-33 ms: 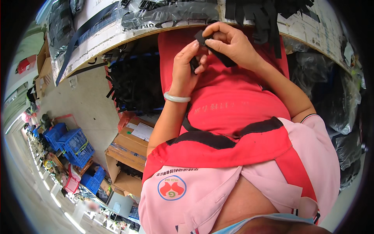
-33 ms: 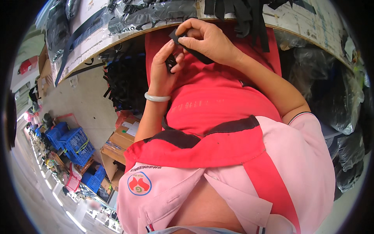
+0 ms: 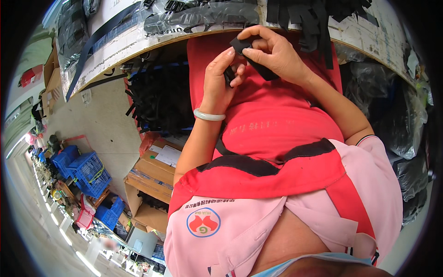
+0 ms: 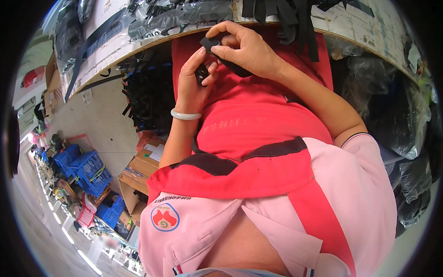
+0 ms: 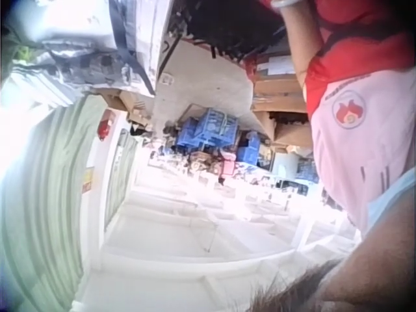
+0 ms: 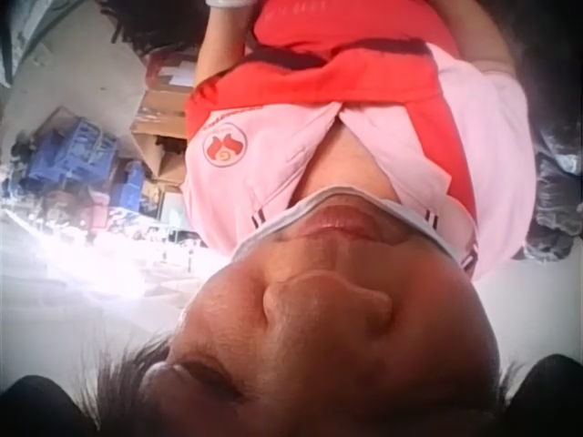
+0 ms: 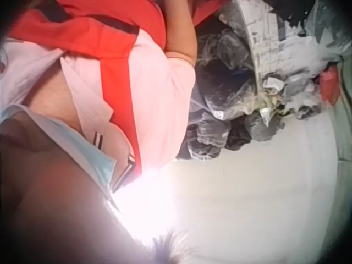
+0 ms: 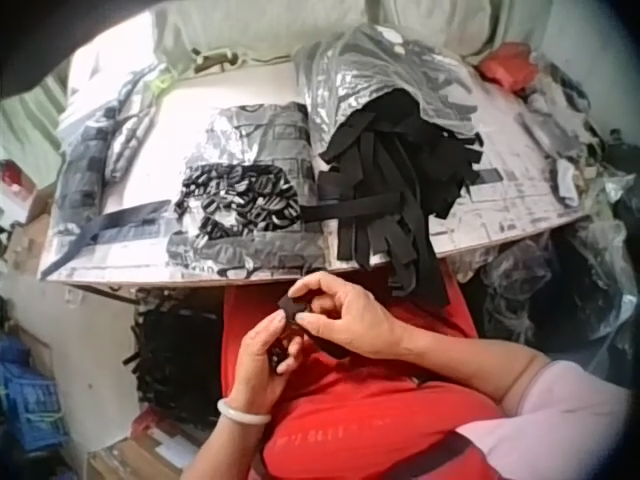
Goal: Threading nylon straps through plastic buckles at an assembly workstation.
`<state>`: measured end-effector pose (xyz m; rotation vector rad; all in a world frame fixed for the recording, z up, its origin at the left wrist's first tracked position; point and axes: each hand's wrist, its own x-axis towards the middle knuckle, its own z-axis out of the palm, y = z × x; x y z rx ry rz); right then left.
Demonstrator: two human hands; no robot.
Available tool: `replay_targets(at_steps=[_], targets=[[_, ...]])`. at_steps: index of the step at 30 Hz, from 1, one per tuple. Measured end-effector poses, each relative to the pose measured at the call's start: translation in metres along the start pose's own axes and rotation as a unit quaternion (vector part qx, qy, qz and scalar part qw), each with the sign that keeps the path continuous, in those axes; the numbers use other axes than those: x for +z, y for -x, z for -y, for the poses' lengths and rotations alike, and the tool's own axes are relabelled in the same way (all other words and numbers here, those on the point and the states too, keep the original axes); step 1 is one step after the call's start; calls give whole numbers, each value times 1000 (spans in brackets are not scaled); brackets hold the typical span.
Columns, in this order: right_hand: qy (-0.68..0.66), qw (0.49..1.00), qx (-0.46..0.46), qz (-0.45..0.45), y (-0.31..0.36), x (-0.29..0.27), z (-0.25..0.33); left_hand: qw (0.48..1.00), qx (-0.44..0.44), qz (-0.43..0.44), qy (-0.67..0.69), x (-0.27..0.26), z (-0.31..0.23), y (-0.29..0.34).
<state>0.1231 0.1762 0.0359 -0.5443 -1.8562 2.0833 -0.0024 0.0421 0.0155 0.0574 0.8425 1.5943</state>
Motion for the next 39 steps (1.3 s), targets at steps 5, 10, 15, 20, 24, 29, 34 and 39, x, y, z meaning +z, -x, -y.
replay_targets(at_steps=[5,10,15,20,24,29,34,39], targets=[[21,998,46,23,7,9,9,999,-5,-5,44,-6,1,-1],[220,960,-162,-58,4,0,-15,997,11,-48,-55,-5,1,-2],[53,990,-120,-53,18,13,37,985,87,-92,-114,11,-3,4],[21,993,105,-48,14,-1,18,968,153,-119,-161,16,0,6],[-11,986,164,-38,16,-2,11,954,198,-123,-189,14,8,9],[-33,978,207,-18,14,0,9,932,238,-132,-239,12,10,10],[-108,976,171,-81,13,8,0,920,262,-132,-261,7,9,11],[-75,986,105,-106,13,10,-1,908,276,-155,-274,11,10,10]])
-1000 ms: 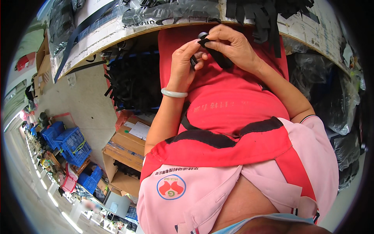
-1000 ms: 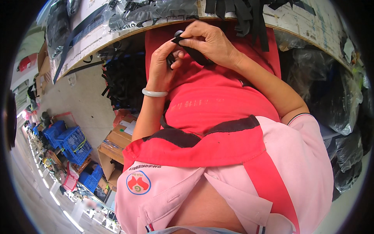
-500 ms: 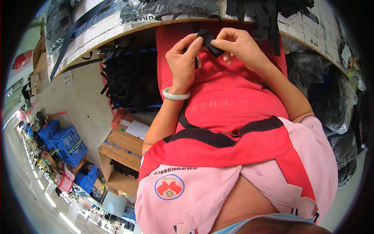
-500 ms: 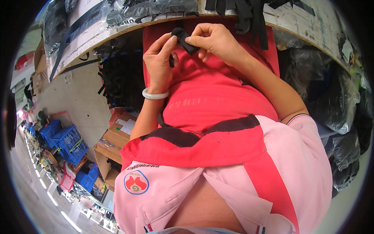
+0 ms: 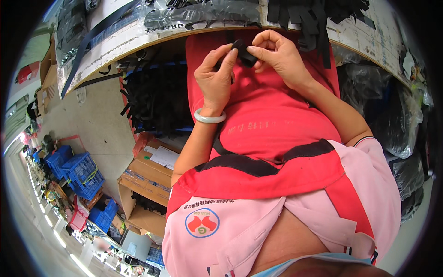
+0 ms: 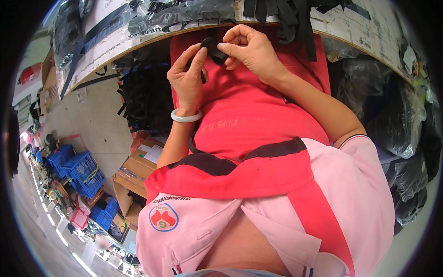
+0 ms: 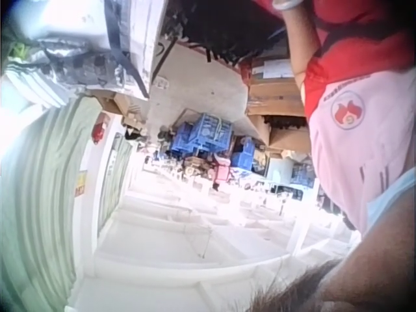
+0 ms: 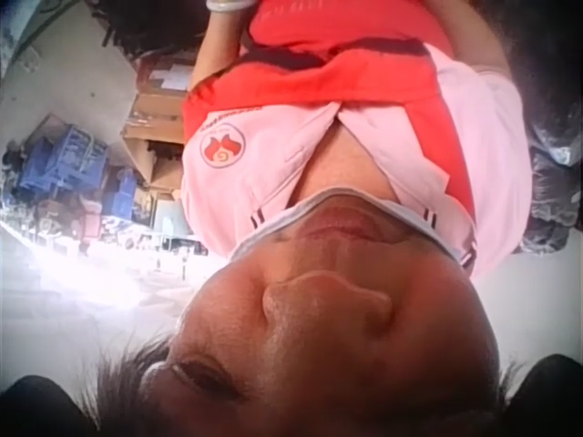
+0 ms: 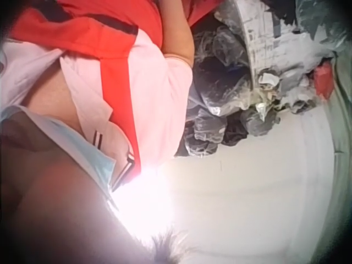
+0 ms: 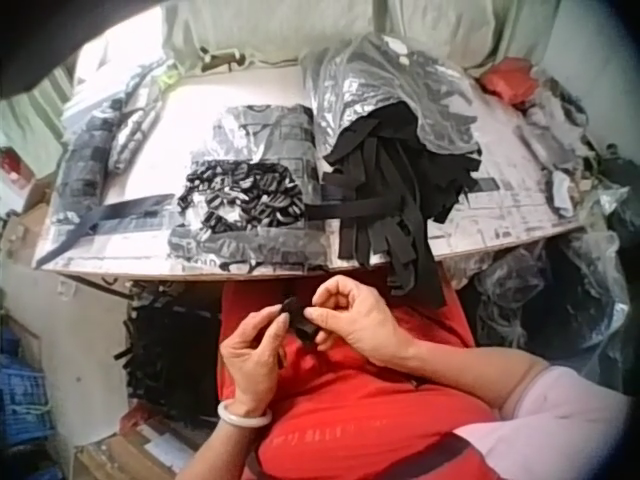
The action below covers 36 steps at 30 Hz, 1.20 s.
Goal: Threading nylon straps through plastic buckles at an assembly workstation.
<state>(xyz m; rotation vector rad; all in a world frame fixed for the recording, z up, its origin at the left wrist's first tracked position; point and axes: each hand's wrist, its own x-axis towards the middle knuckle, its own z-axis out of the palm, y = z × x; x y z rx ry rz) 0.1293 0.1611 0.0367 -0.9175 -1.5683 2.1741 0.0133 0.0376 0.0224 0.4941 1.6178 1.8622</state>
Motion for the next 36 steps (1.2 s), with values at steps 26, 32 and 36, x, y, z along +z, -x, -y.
replay_targets(at_steps=[26,32,36], targets=[[44,929,144,337,-14,53,19,986,-100,135,9,-91,-64,37],[247,955,-139,89,-53,14,46,975,-154,122,-101,-145,-96,45],[558,677,-467,-108,-108,-59,83,983,-60,-166,-58,-218,-82,58]])
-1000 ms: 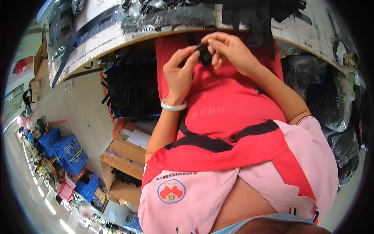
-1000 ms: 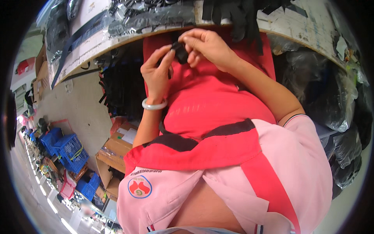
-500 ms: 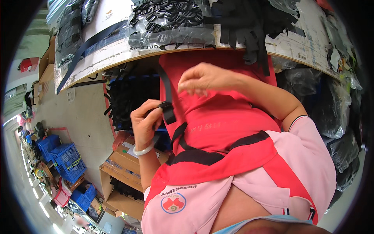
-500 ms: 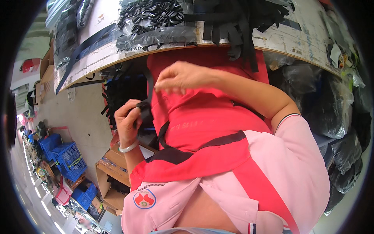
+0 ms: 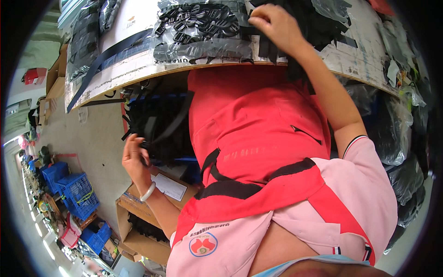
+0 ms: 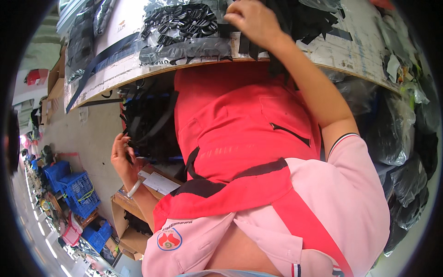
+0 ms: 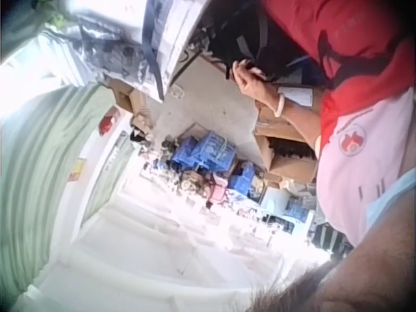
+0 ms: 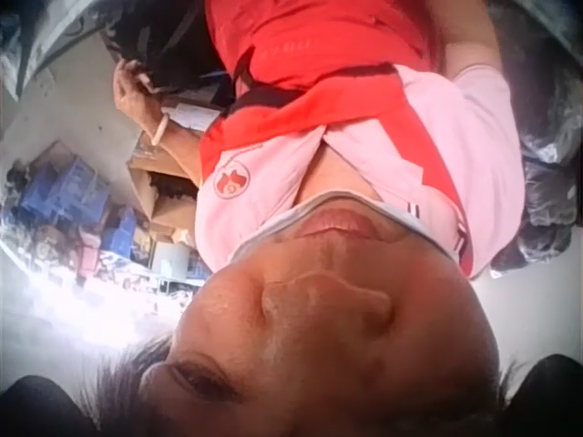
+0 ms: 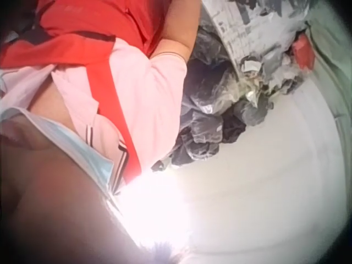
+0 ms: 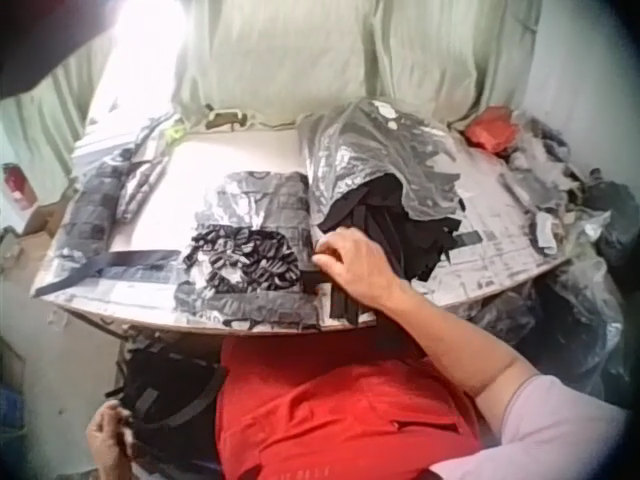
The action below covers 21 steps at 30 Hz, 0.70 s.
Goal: Threading nylon straps through plastic buckles at an assembly workstation.
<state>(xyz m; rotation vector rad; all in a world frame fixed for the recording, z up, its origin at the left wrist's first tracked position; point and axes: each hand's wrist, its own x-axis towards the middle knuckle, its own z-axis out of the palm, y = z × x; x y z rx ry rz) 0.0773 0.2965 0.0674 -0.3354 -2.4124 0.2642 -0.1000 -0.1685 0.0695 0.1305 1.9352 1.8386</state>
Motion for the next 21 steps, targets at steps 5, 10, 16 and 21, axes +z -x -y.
replay_targets(at_steps=[5,10,16,21], targets=[[23,987,98,125,-4,2,-54,891,-187,45,411,-29,78,-36],[-118,980,156,41,-44,-65,11,925,-189,144,297,81,87,-19],[-448,828,261,211,-6,-65,128,918,-187,227,266,141,59,-12],[-538,720,308,313,61,-12,130,874,-284,245,309,172,61,-7]])
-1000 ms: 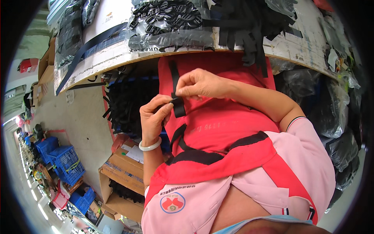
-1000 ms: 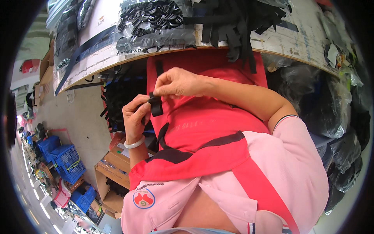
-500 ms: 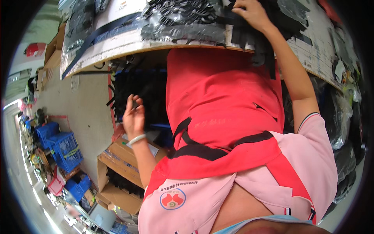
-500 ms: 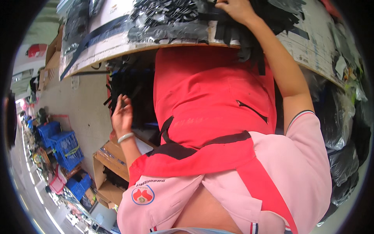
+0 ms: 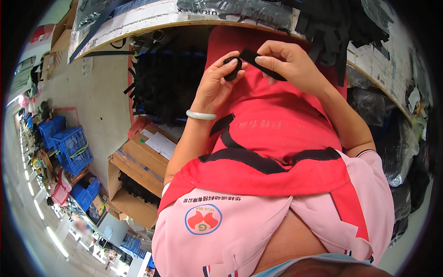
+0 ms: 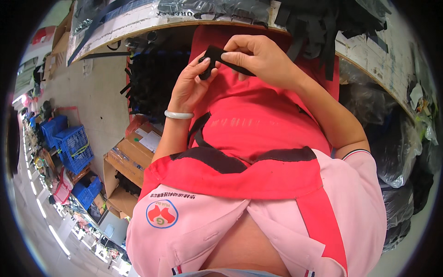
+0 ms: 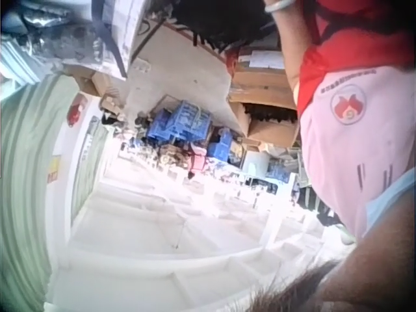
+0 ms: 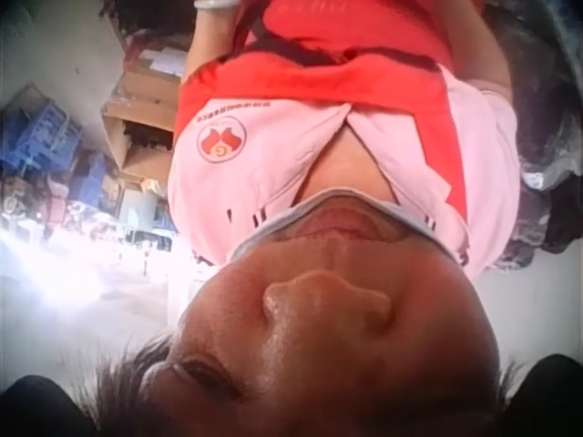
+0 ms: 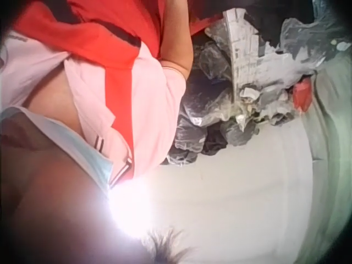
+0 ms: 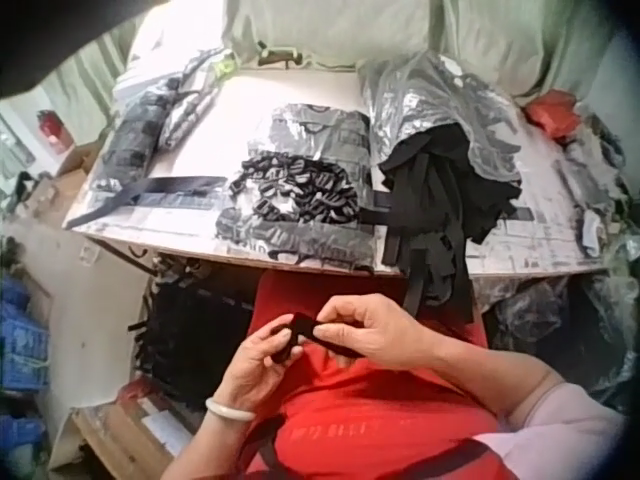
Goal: Threading nylon straps through plastic buckles at an assembly workstation.
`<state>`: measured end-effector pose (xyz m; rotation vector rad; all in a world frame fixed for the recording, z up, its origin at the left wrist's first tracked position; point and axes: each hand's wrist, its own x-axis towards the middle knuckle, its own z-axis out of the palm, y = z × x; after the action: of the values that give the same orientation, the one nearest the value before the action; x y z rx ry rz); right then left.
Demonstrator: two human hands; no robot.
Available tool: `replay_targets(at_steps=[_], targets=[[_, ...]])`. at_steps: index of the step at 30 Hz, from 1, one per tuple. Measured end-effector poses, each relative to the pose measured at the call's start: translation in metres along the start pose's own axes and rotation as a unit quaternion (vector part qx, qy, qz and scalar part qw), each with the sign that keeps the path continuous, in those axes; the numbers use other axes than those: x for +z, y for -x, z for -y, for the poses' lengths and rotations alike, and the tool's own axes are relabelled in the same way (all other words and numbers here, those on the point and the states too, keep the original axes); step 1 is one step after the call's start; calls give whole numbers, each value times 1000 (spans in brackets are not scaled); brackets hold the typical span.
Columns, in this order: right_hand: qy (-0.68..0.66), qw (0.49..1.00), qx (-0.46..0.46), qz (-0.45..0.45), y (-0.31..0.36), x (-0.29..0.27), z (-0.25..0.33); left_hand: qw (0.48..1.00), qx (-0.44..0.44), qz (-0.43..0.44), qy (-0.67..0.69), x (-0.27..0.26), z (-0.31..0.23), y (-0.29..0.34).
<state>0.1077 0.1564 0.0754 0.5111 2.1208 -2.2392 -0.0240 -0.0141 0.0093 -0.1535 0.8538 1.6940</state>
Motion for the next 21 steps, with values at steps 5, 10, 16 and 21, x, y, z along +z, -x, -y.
replay_targets(at_steps=[5,10,16,21], targets=[[-65,989,129,-12,-1,6,-10,963,143,-52,-225,6,10,5],[-86,985,151,2,0,9,-19,944,153,-10,-293,14,13,1],[-72,986,150,-14,1,7,-24,949,108,-19,-295,18,8,2],[-72,983,171,-6,1,9,-22,842,254,-39,-474,8,18,-7]])
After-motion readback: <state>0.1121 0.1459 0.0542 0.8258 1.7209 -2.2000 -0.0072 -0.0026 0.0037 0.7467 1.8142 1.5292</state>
